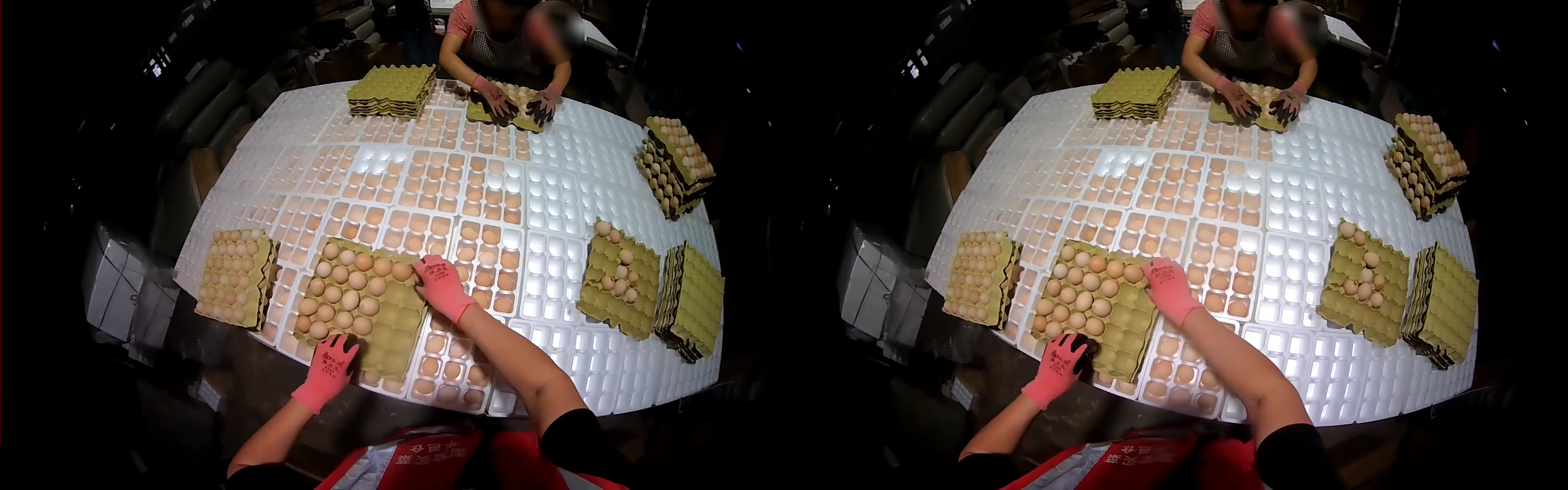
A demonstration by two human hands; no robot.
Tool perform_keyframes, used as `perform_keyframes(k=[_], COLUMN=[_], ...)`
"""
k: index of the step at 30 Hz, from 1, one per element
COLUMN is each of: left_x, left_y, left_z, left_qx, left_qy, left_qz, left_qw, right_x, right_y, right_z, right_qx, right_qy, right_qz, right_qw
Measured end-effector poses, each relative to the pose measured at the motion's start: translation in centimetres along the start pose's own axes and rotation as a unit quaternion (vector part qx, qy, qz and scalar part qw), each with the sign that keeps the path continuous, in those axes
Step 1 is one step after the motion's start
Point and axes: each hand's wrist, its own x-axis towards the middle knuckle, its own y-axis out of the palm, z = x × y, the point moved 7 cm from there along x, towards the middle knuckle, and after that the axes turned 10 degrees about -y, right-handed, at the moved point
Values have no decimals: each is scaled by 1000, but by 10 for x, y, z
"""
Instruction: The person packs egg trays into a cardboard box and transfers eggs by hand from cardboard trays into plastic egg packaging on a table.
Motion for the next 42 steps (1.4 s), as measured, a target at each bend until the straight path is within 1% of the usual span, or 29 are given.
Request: perform_keyframes(k=[2,3,4,7,9,10,11,13,14,15,17,19,21,23,24,26,27,28,29,30,31,33,34,35,36,37,39,41,42], left_x=[-9,-6,-3,9,7,1,-4,15,24,33,46,56,62,59,52,45,49,49,69,80,80,90,95,101,106,109,114,114,116], left_y=[17,27,34,37,-7,19,50,23,11,0,-4,19,20,5,27,34,16,9,23,3,-19,-8,10,26,29,40,19,-27,-31], left_z=[14,21,24,36,48,70,86,80,71,62,38,29,30,44,63,74,72,68,82,67,45,25,28,31,27,35,28,20,25], left_qx=[15,22,65,-8,-249,-507,-721,-585,-512,-436,-142,-23,-27,-182,-433,-793,-814,-802,-627,-411,-166,3,37,73,99,64,75,-67,-207], left_qy=[20,30,82,111,-55,-141,-213,-164,-139,-113,17,71,81,-1,-92,-234,-192,-228,-115,-67,-23,16,25,35,95,98,79,-19,-68], left_qz=[35,48,7,35,-4,28,62,70,71,66,-8,2,22,45,130,170,158,187,107,24,-65,17,30,44,-2,-11,18,-32,-86], left_qw=[999,998,995,993,967,850,656,791,845,890,990,997,996,982,887,536,525,520,763,909,984,1000,999,996,991,993,994,997,972], right_x=[-13,-15,-9,23,46,50,49,36,32,36,51,66,86,98,101,98,89,73,55,42,10,-45,-66,-84,-93,-93,-94,-102,-103], right_y=[-22,-29,-28,-33,7,12,5,-33,-15,-12,-23,-23,1,15,17,5,-4,-25,-42,-58,-42,-62,-69,-76,-87,-86,-96,-112,-121], right_z=[-9,-16,-9,22,29,23,24,20,-16,-22,-1,45,70,77,79,64,51,33,14,-11,-53,-117,-156,-206,-209,-217,-227,-262,-278], right_qx=[227,380,297,43,-152,-142,-133,40,291,425,318,35,-194,-244,-255,-225,-180,-37,103,227,557,602,507,150,-30,-87,-2,-32,-49], right_qy=[38,71,84,111,32,10,-10,71,124,101,-14,-70,-201,-263,-281,-255,-226,-133,-53,-15,145,222,256,302,338,353,305,285,303], right_qz=[-149,-231,-198,-100,56,39,22,-56,-120,-133,-96,-27,48,51,68,41,-4,-110,-217,-286,-279,-316,-377,-334,-262,-186,-186,-321,-306], right_qw=[962,893,930,988,986,989,991,995,941,889,943,997,959,932,923,940,957,984,969,931,768,699,732,880,904,913,934,903,901])
